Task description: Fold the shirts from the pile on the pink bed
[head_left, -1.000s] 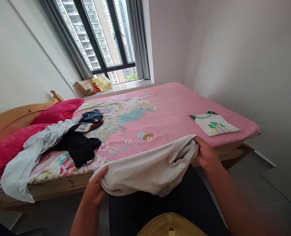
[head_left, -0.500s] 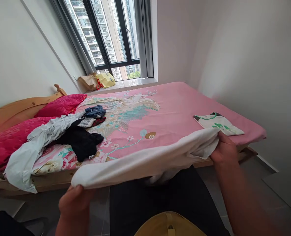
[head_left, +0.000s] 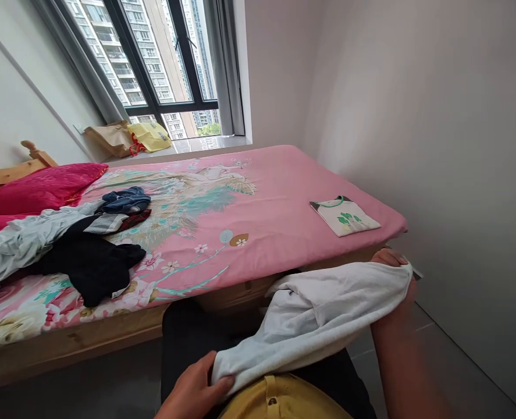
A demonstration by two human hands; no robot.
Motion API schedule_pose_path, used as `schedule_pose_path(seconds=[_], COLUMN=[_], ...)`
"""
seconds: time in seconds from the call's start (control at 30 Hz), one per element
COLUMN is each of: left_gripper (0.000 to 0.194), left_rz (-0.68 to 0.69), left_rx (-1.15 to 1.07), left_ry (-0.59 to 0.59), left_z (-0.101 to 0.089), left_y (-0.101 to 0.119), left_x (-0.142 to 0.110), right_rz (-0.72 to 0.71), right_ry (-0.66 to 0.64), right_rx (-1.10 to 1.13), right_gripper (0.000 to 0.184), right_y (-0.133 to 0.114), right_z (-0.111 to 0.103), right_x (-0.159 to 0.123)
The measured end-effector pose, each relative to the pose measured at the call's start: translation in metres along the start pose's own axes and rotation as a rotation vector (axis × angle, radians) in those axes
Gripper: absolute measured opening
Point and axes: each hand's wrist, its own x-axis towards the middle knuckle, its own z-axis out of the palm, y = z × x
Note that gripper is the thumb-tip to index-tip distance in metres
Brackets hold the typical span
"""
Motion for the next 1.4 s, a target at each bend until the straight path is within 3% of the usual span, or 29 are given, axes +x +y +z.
schedule_pose_path(seconds=[0.1, 0.13, 0.2, 0.27, 0.33, 0.4, 0.5, 0.53, 0.6, 0.7, 0.77, 0.87, 0.97, 1.03, 1.13, 1.23, 1.33, 1.4], left_gripper=[0.042, 0.046, 0.048, 0.047, 0.051, 0.060, 0.071, 0.069, 0.048, 0.019, 0.024, 0.050, 0.039, 0.024, 0.028, 0.030, 0.028, 0.029], left_rz=[-0.014, 0.007, 0.093, 0.225, 0.365, 0.487, 0.608, 0.633, 0.648, 0.612, 0.606, 0.629, 0.652, 0.631, 0.516, 0.437, 0.389, 0.368], left_rx=[-0.045, -0.087, -0.172, -0.229, -0.253, -0.256, -0.271, -0.287, -0.337, -0.466, -0.502, -0.407, -0.320, -0.380, -0.514, -0.448, -0.301, -0.274], left_ry=[0.081, 0.099, 0.094, 0.045, -0.023, -0.097, -0.203, -0.236, -0.292, -0.340, -0.323, -0.309, -0.354, -0.348, -0.268, -0.183, -0.127, -0.017], left_z=[-0.009, -0.010, -0.011, -0.009, -0.006, -0.003, 0.001, 0.001, 0.000, -0.006, -0.011, -0.014, -0.013, -0.016, -0.027, -0.047, -0.070, -0.085], left_y=[0.005, 0.011, 0.030, 0.058, 0.090, 0.120, 0.152, 0.157, 0.161, 0.157, 0.154, 0.156, 0.161, 0.161, 0.155, 0.152, 0.157, 0.163], left_x=[0.010, 0.015, 0.025, 0.035, 0.044, 0.051, 0.061, 0.064, 0.069, 0.074, 0.075, 0.075, 0.075, 0.076, 0.075, 0.072, 0.065, 0.057], right_rz=[-0.191, -0.235, -0.377, -0.635, -0.856, -0.953, -0.888, -0.854, -0.804, -0.768, -0.736, -0.644, -0.559, -0.578, -0.710, -0.743, -0.578, -0.402], right_ry=[0.605, 0.707, 0.741, 0.762, 1.002, 1.311, 1.874, 2.006, 2.144, 2.162, 2.127, 2.118, 2.215, 2.259, 2.254, 2.288, 2.386, 2.449], right_rx=[-1.278, -1.655, -2.280, -2.670, -2.893, -3.066, -3.200, -3.218, -3.249, -3.287, -3.282, -3.227, -3.183, -3.190, -3.218, -3.224, -3.228, -3.259], right_gripper=[0.036, 0.030, 0.021, 0.022, 0.026, 0.030, 0.033, 0.034, 0.034, 0.034, 0.032, 0.031, 0.032, 0.032, 0.028, 0.029, 0.030, 0.029], right_y=[-0.004, -0.008, -0.018, -0.031, -0.045, -0.060, -0.078, -0.082, -0.087, -0.088, -0.089, -0.092, -0.096, -0.097, -0.098, -0.103, -0.112, -0.119], right_z=[-0.001, -0.005, -0.020, -0.042, -0.063, -0.079, -0.087, -0.087, -0.084, -0.080, -0.079, -0.081, -0.084, -0.083, -0.079, -0.072, -0.071, -0.074], right_x=[0.009, 0.011, 0.011, 0.008, 0.004, 0.000, 0.000, 0.000, 0.002, 0.004, 0.004, 0.002, 0.001, 0.003, 0.008, 0.012, 0.016, 0.020])
